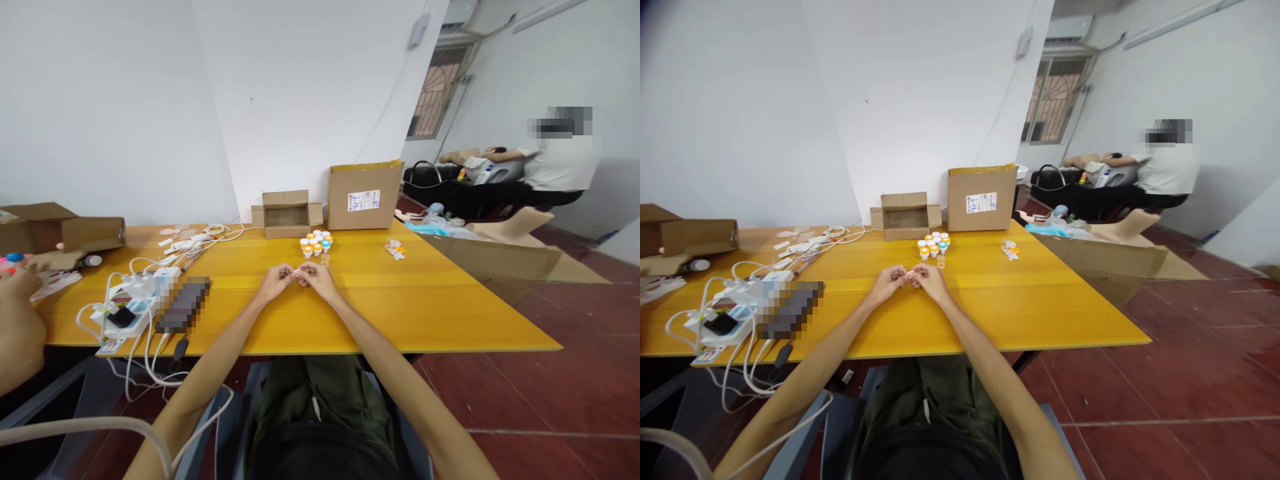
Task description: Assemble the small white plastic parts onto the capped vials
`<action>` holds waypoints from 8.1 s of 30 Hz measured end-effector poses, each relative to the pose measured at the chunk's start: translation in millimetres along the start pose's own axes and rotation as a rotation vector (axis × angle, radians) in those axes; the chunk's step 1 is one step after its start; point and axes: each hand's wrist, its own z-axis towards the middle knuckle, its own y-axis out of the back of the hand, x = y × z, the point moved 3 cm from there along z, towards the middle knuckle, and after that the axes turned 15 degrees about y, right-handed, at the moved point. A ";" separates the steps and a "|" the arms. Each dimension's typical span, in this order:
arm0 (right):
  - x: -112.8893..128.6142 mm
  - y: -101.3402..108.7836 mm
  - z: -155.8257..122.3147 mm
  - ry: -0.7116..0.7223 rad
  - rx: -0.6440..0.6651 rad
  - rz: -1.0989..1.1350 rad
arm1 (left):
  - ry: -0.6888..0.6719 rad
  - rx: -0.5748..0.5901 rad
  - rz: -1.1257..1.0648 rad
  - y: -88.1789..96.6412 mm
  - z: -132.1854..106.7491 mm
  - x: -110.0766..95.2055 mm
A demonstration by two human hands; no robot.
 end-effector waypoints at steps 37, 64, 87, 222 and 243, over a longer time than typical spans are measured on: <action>10.0 2.7 0.8 0.072 0.075 -0.027 | 0.034 0.047 -0.044 1.5 0.5 0.9; -1.8 8.1 4.7 0.042 0.001 -0.021 | -0.010 -0.019 0.016 2.8 3.5 2.4; 12.8 -1.5 2.1 0.242 0.039 -0.240 | -0.093 -0.085 0.051 4.8 2.9 -1.8; 18.3 -2.9 0.0 0.278 0.130 -0.518 | -0.054 0.036 0.176 3.5 9.3 5.9; 12.2 0.3 -0.2 0.250 0.102 -0.473 | -0.071 0.043 0.194 4.5 10.3 6.4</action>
